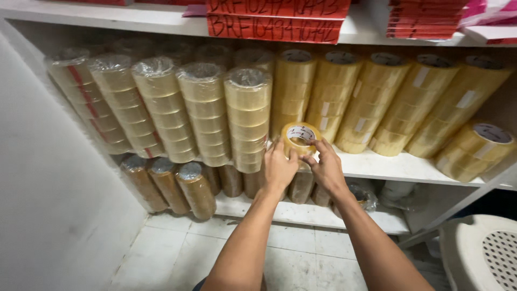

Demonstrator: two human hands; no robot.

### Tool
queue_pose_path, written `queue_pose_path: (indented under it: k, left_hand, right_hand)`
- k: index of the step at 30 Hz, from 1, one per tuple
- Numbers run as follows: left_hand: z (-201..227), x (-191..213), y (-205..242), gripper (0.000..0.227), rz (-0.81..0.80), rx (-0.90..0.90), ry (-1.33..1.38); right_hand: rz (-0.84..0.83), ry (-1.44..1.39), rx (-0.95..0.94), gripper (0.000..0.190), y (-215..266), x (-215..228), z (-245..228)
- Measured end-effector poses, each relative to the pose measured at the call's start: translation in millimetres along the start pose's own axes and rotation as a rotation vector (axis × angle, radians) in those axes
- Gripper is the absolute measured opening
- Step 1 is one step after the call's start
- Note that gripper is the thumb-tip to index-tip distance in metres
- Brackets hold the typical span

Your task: The person repeatedly picks up individual clear tape rolls from a white shelf, rotates them, and places them back in a row. The hands handle the rolls one at a time, adjusting their positions and orientation on the shelf throughout the clip.

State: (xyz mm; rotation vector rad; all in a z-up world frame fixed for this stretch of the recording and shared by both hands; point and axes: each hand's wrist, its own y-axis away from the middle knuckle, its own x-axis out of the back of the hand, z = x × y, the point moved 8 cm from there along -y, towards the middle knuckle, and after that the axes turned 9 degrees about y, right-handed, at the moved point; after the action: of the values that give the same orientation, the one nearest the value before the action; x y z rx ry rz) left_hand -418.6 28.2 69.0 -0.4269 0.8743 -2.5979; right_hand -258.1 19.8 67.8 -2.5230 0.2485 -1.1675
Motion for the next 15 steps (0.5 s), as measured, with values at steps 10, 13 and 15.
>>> queue_pose_path:
  k: [10, 13, 15]
  left_hand:
    - [13.6, -38.6, 17.7, 0.090, -0.508, 0.258, 0.100]
    - [8.8, -51.3, 16.6, 0.102, -0.532, 0.319, 0.146]
    - [11.7, -54.6, 17.9, 0.106, -0.575, 0.371, 0.063]
  right_hand:
    - [0.026, -0.151, -0.058, 0.042, 17.0, 47.3, 26.5]
    - [0.026, -0.168, -0.009, 0.042, 16.2, 54.9, 38.6]
    - [0.024, -0.188, -0.021, 0.045, 19.2, 59.0, 43.4]
